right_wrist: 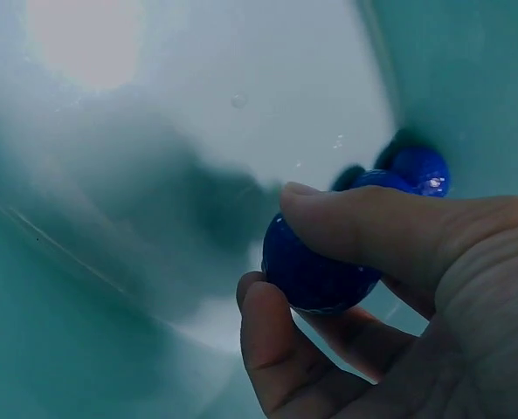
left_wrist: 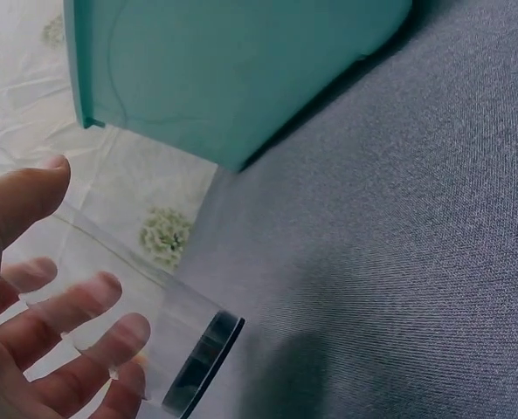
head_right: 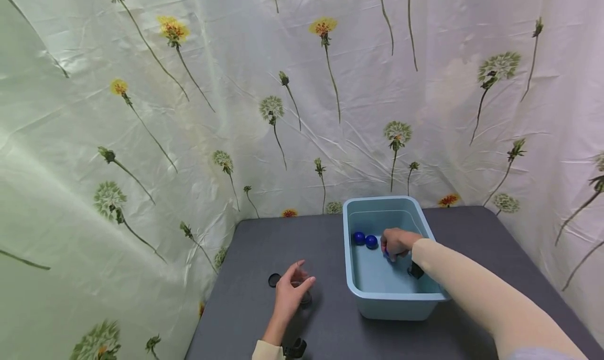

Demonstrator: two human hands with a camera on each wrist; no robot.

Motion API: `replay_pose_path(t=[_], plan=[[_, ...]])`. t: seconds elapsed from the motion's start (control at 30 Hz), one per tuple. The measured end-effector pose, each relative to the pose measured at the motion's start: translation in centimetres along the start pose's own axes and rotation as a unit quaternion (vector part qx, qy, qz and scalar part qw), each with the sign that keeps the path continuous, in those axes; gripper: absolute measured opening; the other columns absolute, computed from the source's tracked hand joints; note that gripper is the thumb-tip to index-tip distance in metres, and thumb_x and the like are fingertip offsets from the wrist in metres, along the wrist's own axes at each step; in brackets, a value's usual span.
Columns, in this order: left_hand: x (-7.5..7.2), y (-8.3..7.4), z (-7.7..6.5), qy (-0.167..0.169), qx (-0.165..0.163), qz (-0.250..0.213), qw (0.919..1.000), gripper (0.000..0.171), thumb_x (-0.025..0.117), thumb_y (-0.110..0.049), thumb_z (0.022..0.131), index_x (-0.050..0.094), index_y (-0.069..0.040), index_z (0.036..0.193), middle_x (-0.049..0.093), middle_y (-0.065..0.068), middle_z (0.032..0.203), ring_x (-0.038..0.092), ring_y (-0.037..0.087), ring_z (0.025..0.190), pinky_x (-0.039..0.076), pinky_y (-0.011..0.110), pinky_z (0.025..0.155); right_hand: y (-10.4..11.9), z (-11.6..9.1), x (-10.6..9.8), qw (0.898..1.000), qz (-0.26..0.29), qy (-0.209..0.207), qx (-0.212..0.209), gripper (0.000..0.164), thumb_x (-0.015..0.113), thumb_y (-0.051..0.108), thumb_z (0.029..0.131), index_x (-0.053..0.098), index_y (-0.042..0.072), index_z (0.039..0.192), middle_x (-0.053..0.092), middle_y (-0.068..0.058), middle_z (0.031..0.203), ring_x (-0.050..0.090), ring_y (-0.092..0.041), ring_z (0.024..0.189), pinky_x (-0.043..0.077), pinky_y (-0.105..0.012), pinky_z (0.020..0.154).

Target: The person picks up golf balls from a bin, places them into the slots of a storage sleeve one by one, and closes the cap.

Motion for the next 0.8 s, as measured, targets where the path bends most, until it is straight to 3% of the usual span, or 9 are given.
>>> replay_pose_path(t=[0.17,0.3,0.43,0.53,0.67,0.8], plan=[[-0.3,-0.7,-0.5,-0.018,0.005,0.008,0.9998,0.047,0.081,-0.039,0.085,0.061,-0.022,0.123,0.071,-0.003,0.103,0.065,0.015,0.092,0.051,0.037,0.082,0.4,-1.4,-0.5,0.999,0.012,0.01,-0.032,0.029,0.073,-0.01,0.078,0.068,0.008,0.1,0.058,-0.007,0.089,0.054,-0.016,0.064,0.045,-0.027,0.053],[-0.6,-1.3,-0.8,-0.034,0.016,0.003,0.9993,0.042,0.082,-0.041,0.084,0.059,-0.022,0.115,0.071,0.001,0.1,0.065,0.017,0.089,0.051,0.036,0.078,1.6,-2.7,-1.3,0.997,0.034,0.013,-0.066,0.032,0.073,-0.011,0.076,0.069,0.008,0.101,0.06,-0.006,0.09,0.055,-0.017,0.067,0.048,-0.029,0.055],[-0.7,-2.0,-0.8,-0.042,0.029,-0.001,0.9987,0.039,0.08,-0.043,0.085,0.058,-0.03,0.115,0.071,0.003,0.102,0.066,0.019,0.089,0.051,0.039,0.079,3.0,-4.1,-2.4,0.993,0.056,0.007,-0.108,0.034,0.074,-0.013,0.075,0.068,0.008,0.101,0.061,-0.008,0.093,0.056,-0.018,0.072,0.051,-0.033,0.06],[-0.8,-2.8,-0.8,-0.044,0.037,-0.006,0.9983,0.04,0.08,-0.045,0.085,0.059,-0.032,0.117,0.07,-0.005,0.102,0.067,0.023,0.091,0.051,0.043,0.08,3.8,-5.1,-3.2,0.989,0.062,-0.004,-0.134,0.036,0.075,-0.013,0.075,0.067,0.008,0.103,0.061,-0.008,0.099,0.056,-0.02,0.078,0.051,-0.034,0.062],[-1.0,-4.0,-0.9,-0.044,0.046,-0.016,0.9979,0.04,0.079,-0.044,0.085,0.059,-0.033,0.119,0.068,-0.014,0.102,0.066,0.026,0.094,0.05,0.046,0.082,4.5,-6.3,-3.7,0.986,0.069,-0.013,-0.149,0.038,0.076,-0.011,0.075,0.068,0.01,0.105,0.061,-0.008,0.105,0.055,-0.022,0.084,0.051,-0.034,0.065],[-1.2,-5.2,-1.1,-0.047,0.056,-0.015,0.9972,0.041,0.079,-0.043,0.086,0.059,-0.033,0.12,0.067,-0.015,0.103,0.065,0.024,0.094,0.05,0.045,0.083,5.1,-7.4,-3.8,0.983,0.072,-0.018,-0.165,0.037,0.077,-0.009,0.076,0.069,0.012,0.106,0.06,-0.008,0.106,0.055,-0.024,0.088,0.052,-0.034,0.067]])
Point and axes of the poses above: each hand's wrist, its own z-axis towards the middle knuckle, its own x-axis out of the palm, y = z × x, the point moved 4 cm from there along z, towards the middle knuckle
